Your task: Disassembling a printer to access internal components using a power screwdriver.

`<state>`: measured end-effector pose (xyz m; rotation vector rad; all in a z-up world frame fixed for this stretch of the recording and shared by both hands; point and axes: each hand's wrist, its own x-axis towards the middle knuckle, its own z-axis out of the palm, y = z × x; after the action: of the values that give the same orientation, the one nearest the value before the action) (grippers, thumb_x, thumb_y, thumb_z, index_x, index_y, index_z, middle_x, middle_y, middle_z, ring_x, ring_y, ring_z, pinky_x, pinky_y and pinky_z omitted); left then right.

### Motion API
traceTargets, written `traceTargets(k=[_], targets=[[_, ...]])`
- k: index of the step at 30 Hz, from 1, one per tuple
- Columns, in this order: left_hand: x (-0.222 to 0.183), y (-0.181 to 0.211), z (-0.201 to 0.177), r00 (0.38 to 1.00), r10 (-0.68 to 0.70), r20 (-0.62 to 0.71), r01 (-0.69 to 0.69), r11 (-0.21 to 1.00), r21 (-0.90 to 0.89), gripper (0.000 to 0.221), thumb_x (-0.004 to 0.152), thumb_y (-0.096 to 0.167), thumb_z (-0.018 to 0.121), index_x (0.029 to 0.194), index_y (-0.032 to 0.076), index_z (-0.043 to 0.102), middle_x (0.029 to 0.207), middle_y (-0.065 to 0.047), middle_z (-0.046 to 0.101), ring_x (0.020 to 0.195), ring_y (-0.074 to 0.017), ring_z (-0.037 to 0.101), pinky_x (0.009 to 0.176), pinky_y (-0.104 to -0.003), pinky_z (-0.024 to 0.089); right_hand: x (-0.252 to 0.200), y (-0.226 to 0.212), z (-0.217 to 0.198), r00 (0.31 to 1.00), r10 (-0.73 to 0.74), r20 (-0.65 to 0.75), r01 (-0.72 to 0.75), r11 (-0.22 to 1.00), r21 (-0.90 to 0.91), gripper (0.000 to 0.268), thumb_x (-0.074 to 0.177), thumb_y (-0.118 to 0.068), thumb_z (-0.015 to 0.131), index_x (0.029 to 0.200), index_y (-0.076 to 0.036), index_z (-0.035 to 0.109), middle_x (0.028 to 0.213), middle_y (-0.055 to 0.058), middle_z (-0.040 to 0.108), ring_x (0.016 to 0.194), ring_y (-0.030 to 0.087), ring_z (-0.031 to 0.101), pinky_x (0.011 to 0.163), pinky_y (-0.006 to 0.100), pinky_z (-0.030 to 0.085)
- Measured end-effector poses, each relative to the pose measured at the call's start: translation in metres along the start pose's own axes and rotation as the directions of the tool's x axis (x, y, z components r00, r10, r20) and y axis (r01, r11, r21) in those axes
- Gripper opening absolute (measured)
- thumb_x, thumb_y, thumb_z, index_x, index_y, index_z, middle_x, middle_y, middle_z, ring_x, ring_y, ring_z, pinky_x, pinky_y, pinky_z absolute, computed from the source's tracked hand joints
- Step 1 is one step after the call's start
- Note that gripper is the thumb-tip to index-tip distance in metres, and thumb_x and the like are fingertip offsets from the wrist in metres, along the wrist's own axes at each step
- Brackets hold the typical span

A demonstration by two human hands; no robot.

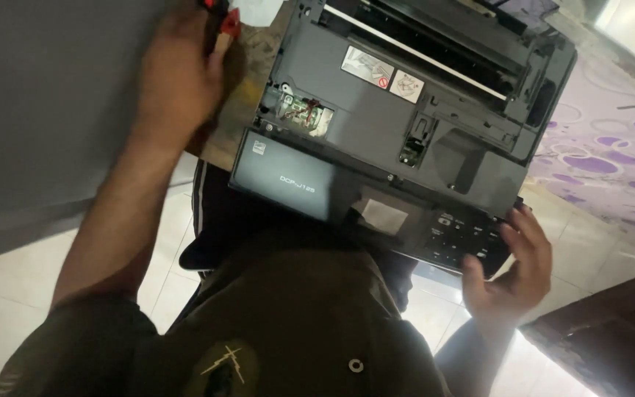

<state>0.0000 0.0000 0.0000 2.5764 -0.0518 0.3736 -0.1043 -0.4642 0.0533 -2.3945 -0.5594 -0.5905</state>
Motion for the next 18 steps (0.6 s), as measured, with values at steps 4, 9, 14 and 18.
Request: traceTargets(k=[4, 9, 14, 18], targets=[[0.034, -0.043, 0.077, 0.993, -0.090, -0.075, 0.116, 0.843, 0.525, 0.025, 0.096, 0.035, 0.075, 0.090, 0.010, 0.073, 0.083, -0.015, 0.069, 0.066, -0.0364, 0.071, 0.048, -0.048, 0.055, 0.003, -0.008, 0.009, 0.980, 0.051, 0.194, -0.026, 0.991, -0.132, 0.054, 0.096, -0.042, 0.065, 0.126, 0.003, 0.062, 0.136, 0.026, 0.063, 0.138, 0.048, 0.056, 0.117, 0.064, 0.046], [0.073, -0.052, 0.111, 0.995, -0.018, -0.103, 0.069, 0.855, 0.514, 0.020, 0.093, 0.031, 0.074, 0.087, 0.012, 0.072, 0.080, -0.013, 0.069, 0.064, -0.0351, 0.071, 0.047, -0.047, 0.054, -0.005, -0.006, 0.011, 0.978, 0.068, 0.198, -0.034, 0.985, -0.170, 0.051, 0.098, -0.041, 0.065, 0.131, -0.003, 0.061, 0.138, 0.018, 0.063, 0.135, 0.038, 0.060, 0.118, 0.065, 0.039], [0.086, -0.066, 0.124, 0.986, 0.068, -0.155, 0.020, 0.863, 0.505, 0.014, 0.089, 0.026, 0.074, 0.083, 0.014, 0.071, 0.076, -0.009, 0.070, 0.062, -0.0333, 0.070, 0.044, -0.047, 0.052, -0.002, -0.007, 0.013, 0.976, 0.105, 0.190, -0.058, 0.969, -0.239, 0.051, 0.094, -0.045, 0.065, 0.122, -0.002, 0.069, 0.127, 0.017, 0.070, 0.125, 0.037, 0.066, 0.112, 0.064, 0.043], [0.080, -0.085, 0.128, 0.970, 0.121, -0.212, 0.006, 0.857, 0.516, 0.010, 0.086, 0.022, 0.074, 0.078, 0.016, 0.071, 0.072, -0.006, 0.070, 0.060, -0.0315, 0.069, 0.042, -0.046, 0.050, 0.002, -0.007, 0.014, 0.969, 0.139, 0.202, -0.089, 0.967, -0.241, 0.057, 0.094, -0.050, 0.059, 0.117, -0.001, 0.072, 0.122, 0.016, 0.073, 0.119, 0.036, 0.069, 0.110, 0.063, 0.044]])
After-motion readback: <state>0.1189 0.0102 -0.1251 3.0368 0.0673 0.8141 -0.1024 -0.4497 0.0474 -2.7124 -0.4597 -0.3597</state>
